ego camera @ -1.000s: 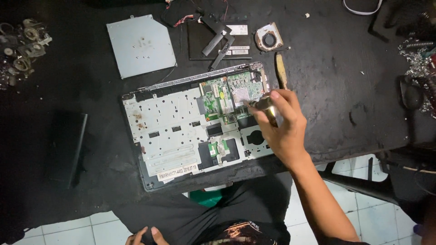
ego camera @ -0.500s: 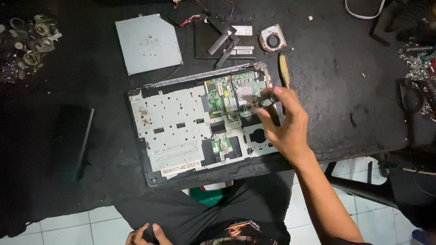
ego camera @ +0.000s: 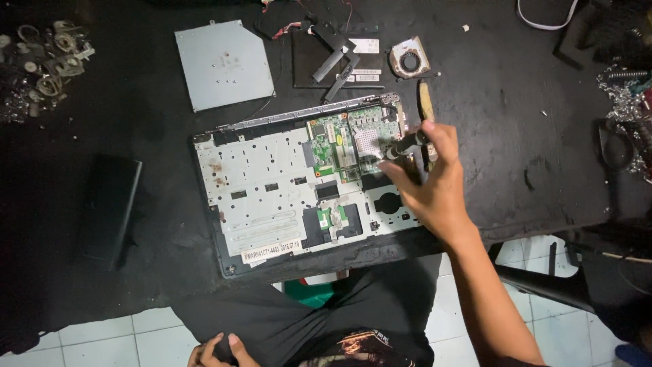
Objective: Disassembling a laptop to clean internal components using a screwdriver and a brush
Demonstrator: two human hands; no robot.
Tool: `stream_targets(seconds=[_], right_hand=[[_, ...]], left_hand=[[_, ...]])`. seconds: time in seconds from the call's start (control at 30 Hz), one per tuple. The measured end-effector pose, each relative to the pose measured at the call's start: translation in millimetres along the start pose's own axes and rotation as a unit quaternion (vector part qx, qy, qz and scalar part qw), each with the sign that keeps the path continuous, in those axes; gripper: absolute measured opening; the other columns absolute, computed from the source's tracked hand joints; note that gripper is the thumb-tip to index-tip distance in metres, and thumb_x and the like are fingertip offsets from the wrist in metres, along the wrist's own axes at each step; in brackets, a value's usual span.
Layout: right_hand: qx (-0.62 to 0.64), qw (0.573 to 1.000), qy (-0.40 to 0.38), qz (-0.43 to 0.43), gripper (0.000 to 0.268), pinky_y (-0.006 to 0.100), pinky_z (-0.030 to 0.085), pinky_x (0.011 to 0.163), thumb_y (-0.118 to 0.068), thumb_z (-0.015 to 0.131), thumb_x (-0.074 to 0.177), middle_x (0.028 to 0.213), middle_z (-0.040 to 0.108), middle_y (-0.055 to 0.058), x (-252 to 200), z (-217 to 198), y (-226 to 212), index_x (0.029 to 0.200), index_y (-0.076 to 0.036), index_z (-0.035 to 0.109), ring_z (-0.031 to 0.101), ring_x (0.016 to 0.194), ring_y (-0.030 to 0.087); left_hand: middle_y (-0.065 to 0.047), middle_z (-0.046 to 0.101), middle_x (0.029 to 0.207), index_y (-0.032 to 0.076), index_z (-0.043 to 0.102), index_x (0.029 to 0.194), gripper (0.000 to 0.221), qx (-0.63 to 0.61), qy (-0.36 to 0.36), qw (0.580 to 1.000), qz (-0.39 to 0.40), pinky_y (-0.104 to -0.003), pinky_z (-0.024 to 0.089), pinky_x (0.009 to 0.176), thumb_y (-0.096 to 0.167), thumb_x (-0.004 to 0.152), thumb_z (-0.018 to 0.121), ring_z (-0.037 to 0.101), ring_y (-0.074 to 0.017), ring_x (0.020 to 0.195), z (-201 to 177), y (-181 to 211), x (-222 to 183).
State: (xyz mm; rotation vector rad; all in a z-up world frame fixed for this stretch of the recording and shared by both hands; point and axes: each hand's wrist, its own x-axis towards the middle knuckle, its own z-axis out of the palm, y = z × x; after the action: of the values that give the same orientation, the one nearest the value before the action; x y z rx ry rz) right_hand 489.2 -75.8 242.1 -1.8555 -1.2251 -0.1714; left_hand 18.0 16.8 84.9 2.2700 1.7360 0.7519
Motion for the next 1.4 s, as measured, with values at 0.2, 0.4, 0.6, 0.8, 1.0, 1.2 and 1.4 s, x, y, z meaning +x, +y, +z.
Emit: stream_targets(seconds=[0.2,0.4,0.6,0.8,1.0,1.2,1.4], right_hand=[[0.04,0.999,-0.03,0.0,0.089,0.048,0.054,0.109,0.005,0.077,0.096,0.135,0.047,0.023,9,-3,-9,0.159,-0.021,0.02,0.05,0.127,0.033],[0.065,0.996,-0.055,0.035,0.073,0.048,0.055,0.111,0.006,0.067,0.102,0.139,0.053,0.024,17,-13,-28,0.157,-0.012,0.022,0.062,0.129,0.037],[0.029,0.998,-0.049,0.03,0.075,0.045,0.05,0.114,0.008,0.07,0.1,0.143,0.044,0.021,9,-15,-18,0.157,-0.007,0.023,0.056,0.127,0.031],[0.036,0.996,-0.061,0.049,0.074,0.052,0.032,0.131,0.005,0.069,0.1,0.15,0.04,0.023,4,-11,-18,0.156,-0.005,0.021,0.033,0.154,0.04],[0.057,0.996,-0.064,0.017,0.079,0.042,0.043,0.1,0.01,0.057,0.105,0.122,0.07,0.021,19,-11,-33,0.159,-0.016,0.006,0.064,0.095,0.026],[0.032,0.999,-0.037,0.01,0.088,0.049,0.053,0.107,0.018,0.068,0.099,0.112,0.065,0.024,11,-7,-20,0.158,-0.012,0.01,0.07,0.106,0.034],[-0.01,0.999,0.003,0.052,0.098,0.04,0.058,0.081,0.009,0.084,0.095,0.087,0.065,0.013,0,-4,-11,0.159,-0.014,0.013,0.068,0.081,0.025]], left_hand=[[-0.023,0.052,0.116,-0.004,0.063,0.111,0.041,0.005,0.005,1.0,-0.014,-0.052,0.044,0.105,0.037,0.109,0.057,0.053,-0.0379,0.114,-3,10,2],[-0.023,0.051,0.117,-0.002,0.063,0.111,0.04,0.005,-0.001,1.0,-0.014,-0.054,0.042,0.108,0.037,0.109,0.057,0.052,-0.039,0.117,-4,8,2],[-0.022,0.052,0.11,-0.002,0.062,0.109,0.039,0.008,0.001,1.0,0.009,-0.054,0.045,0.106,0.036,0.108,0.058,0.054,-0.0401,0.117,-5,9,4],[-0.024,0.054,0.115,-0.002,0.063,0.111,0.042,0.015,0.0,1.0,-0.002,-0.053,0.043,0.107,0.04,0.109,0.056,0.053,-0.0396,0.117,-3,5,1],[-0.024,0.051,0.117,0.001,0.062,0.109,0.038,-0.01,0.01,1.0,-0.013,-0.053,0.044,0.103,0.039,0.108,0.057,0.052,-0.039,0.115,-5,12,2],[-0.022,0.052,0.119,0.001,0.061,0.11,0.037,0.012,0.002,1.0,-0.02,-0.053,0.044,0.101,0.038,0.109,0.056,0.052,-0.0382,0.113,-5,14,2],[-0.023,0.05,0.118,0.003,0.062,0.11,0.039,0.015,-0.002,0.999,-0.028,-0.055,0.043,0.101,0.041,0.109,0.055,0.052,-0.0389,0.113,-3,10,0]])
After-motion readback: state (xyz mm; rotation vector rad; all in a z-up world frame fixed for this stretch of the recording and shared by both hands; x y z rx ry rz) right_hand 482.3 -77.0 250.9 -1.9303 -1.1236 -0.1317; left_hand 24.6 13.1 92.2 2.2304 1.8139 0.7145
